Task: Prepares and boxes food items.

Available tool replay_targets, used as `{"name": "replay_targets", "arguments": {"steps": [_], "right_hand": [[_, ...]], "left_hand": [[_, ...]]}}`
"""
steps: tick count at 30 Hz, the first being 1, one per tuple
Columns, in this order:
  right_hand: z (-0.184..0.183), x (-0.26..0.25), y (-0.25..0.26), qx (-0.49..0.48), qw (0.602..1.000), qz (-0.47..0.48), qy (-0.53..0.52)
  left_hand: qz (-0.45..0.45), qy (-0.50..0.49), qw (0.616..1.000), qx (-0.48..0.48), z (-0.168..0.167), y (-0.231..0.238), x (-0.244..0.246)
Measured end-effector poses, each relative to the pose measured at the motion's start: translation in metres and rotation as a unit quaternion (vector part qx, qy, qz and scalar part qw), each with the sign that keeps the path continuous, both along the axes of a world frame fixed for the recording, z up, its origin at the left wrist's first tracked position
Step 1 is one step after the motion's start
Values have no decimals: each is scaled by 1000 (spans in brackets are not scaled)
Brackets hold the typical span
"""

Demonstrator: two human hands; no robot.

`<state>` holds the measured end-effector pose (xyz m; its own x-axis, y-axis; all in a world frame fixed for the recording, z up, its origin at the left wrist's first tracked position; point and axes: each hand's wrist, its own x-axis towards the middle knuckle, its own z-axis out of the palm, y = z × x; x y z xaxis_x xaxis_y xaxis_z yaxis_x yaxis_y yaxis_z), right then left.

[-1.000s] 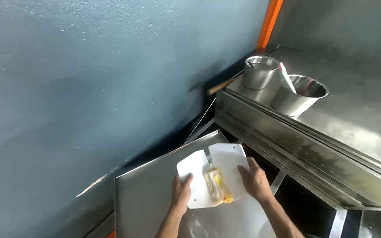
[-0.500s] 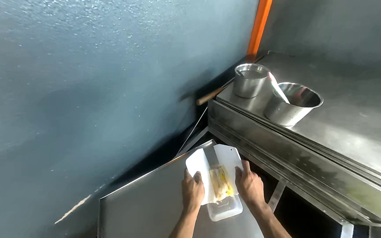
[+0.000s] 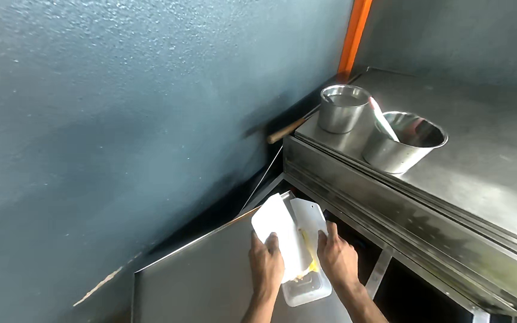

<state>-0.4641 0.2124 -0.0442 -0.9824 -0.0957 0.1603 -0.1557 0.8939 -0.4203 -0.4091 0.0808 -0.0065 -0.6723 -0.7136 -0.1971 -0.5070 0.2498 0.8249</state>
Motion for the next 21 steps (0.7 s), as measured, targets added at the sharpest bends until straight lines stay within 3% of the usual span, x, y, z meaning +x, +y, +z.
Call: {"name": "replay_targets", "arguments": {"steps": [8,15,19,21], "right_hand": [[3,3,7,-3,998,20,53],[51,9,36,-104,989,-67,85],[76,34,80,-162,975,-128,80],[77,55,105,-173,972,-146,71]], "left_hand": [[-45,-77,996,-20,-26,10,-26],[-29,-29,999,3,-23,3,-32],[50,107,993,-7,-6,-42,-10],[27,90,994,-62,1,-88,9]]}}
